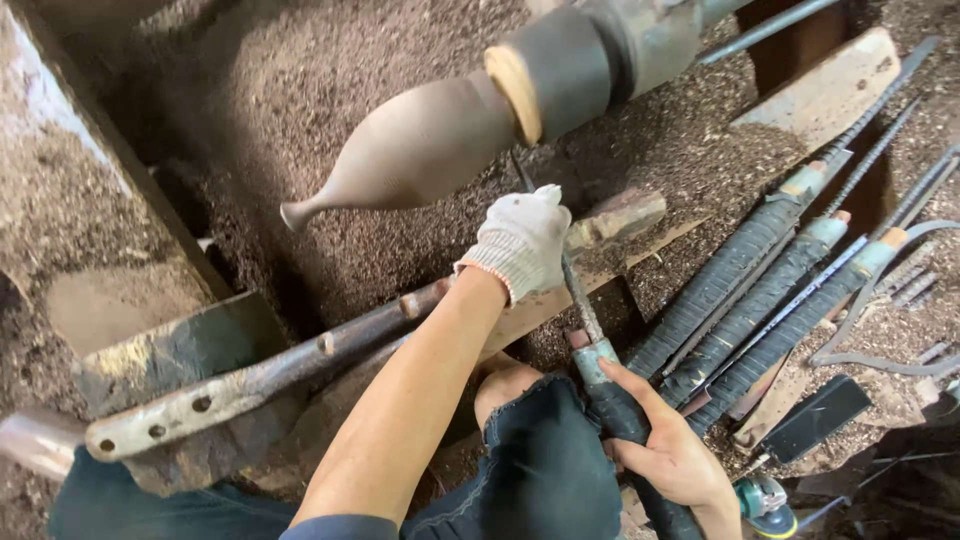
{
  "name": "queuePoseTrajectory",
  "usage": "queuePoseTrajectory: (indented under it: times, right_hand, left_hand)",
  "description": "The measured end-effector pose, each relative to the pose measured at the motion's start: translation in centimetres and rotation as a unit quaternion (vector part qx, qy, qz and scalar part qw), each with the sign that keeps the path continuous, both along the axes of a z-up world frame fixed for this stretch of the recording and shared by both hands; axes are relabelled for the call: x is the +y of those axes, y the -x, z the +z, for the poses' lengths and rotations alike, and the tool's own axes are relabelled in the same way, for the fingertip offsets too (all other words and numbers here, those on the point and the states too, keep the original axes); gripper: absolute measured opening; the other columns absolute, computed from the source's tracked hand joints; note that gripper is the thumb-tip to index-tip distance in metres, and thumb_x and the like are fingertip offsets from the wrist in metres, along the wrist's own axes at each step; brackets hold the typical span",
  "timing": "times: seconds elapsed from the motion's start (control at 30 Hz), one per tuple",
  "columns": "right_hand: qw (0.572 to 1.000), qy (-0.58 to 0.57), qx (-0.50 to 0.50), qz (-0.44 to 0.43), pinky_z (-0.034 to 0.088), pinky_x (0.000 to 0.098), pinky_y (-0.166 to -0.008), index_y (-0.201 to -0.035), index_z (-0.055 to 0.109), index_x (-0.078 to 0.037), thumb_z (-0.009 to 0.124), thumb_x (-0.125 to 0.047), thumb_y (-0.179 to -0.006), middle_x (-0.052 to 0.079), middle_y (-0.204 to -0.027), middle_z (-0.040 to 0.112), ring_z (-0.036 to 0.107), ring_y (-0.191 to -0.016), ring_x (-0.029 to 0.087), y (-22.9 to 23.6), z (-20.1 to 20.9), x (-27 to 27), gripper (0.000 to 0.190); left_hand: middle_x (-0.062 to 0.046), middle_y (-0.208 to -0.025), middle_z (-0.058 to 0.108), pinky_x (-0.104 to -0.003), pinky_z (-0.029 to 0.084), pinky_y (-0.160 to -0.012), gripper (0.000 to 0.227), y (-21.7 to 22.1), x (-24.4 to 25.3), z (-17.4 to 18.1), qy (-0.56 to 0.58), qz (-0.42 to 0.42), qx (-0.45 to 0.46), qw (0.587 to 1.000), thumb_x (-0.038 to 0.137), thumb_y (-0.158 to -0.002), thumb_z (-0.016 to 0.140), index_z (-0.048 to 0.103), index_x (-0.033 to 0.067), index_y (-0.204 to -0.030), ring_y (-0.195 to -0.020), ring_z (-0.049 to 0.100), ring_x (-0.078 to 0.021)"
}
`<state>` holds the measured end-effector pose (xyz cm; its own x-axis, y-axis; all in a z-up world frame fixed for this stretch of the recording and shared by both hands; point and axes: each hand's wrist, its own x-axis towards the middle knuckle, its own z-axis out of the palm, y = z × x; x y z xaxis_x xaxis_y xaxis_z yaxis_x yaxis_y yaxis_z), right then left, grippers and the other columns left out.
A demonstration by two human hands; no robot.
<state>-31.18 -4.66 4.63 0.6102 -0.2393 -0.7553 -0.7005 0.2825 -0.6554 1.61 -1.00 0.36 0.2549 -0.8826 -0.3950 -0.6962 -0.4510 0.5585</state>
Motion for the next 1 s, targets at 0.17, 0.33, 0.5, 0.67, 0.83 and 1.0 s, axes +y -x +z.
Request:
queuePoseTrajectory:
  times: [0.17, 0.33, 0.5, 0.67, 0.83, 1.0]
  right_hand:
    - [0.998, 0.032, -0.013, 0.056, 0.048, 0.0215, -0.088, -0.155, 0.04, -0.01, 0.063, 0.015, -0.075, 0.004, -0.145, 0.054, 0.057, -0.106, 0.007, -4.0, 3.1, -0.4, 0.087]
    - [0.998, -0.02, 0.006, 0.064, 0.049, 0.0248, -0.088, -0.16, 0.036, -0.013, 0.063, 0.011, -0.079, 0.005, -0.147, 0.053, 0.058, -0.105, 0.01, -3.5, 2.9, -2.4, 0.089]
    - [0.993, 0.002, -0.039, 0.112, 0.044, 0.0223, -0.1, -0.157, 0.034, -0.009, 0.065, 0.011, -0.08, 0.005, -0.155, 0.048, 0.052, -0.125, 0.006, -3.4, 2.8, -3.6, 0.085]
    - [0.997, -0.027, 0.025, 0.071, 0.049, 0.0241, -0.072, -0.164, 0.035, -0.017, 0.064, 0.011, -0.079, 0.001, -0.146, 0.053, 0.056, -0.086, 0.01, -3.5, 2.7, -2.6, 0.094]
    - [0.999, -0.034, -0.004, 0.037, 0.051, 0.0224, -0.079, -0.159, 0.035, -0.016, 0.063, 0.013, -0.078, 0.006, -0.135, 0.059, 0.06, -0.092, 0.008, -3.3, 2.2, -1.2, 0.09]
    - [0.998, 0.037, -0.036, 0.042, 0.05, 0.0204, -0.087, -0.155, 0.04, -0.012, 0.064, 0.014, -0.075, 0.001, -0.142, 0.056, 0.06, -0.106, 0.005, -3.0, 1.6, 0.2, 0.087]
  left_hand:
    - [-0.02, -0.116, 0.063, -0.046, 0.054, -0.094, 0.025, 0.1, 0.5, 0.7, -0.001, 0.014, 0.001, 1.0, 0.018, -0.073, 0.073, 0.072, 0.0087, -0.096, -0.107, 0.065, -0.0407]
    - [-0.021, -0.115, 0.063, -0.046, 0.054, -0.094, 0.027, 0.1, 0.1, 0.5, -0.01, 0.022, -0.006, 1.0, 0.019, -0.073, 0.073, 0.072, 0.0084, -0.098, -0.106, 0.066, -0.041]
    - [-0.022, -0.116, 0.062, -0.047, 0.053, -0.094, 0.031, 0.2, -0.3, 0.0, -0.03, 0.017, -0.008, 0.999, 0.021, -0.073, 0.073, 0.072, 0.0069, -0.1, -0.106, 0.066, -0.0408]
    - [-0.021, -0.116, 0.062, -0.046, 0.053, -0.096, 0.029, 0.2, -0.1, 0.6, -0.034, 0.016, -0.012, 0.999, 0.019, -0.073, 0.072, 0.073, 0.0083, -0.099, -0.108, 0.065, -0.0406]
    - [-0.02, -0.115, 0.062, -0.046, 0.053, -0.095, 0.026, 0.1, -0.1, 0.8, -0.02, 0.017, -0.003, 1.0, 0.017, -0.071, 0.073, 0.072, 0.009, -0.096, -0.108, 0.065, -0.0412]
    - [-0.021, -0.114, 0.062, -0.047, 0.054, -0.093, 0.025, 0.3, 0.1, 0.4, -0.028, 0.008, 0.001, 1.0, 0.015, -0.072, 0.072, 0.069, 0.0081, -0.096, -0.106, 0.065, -0.0413]
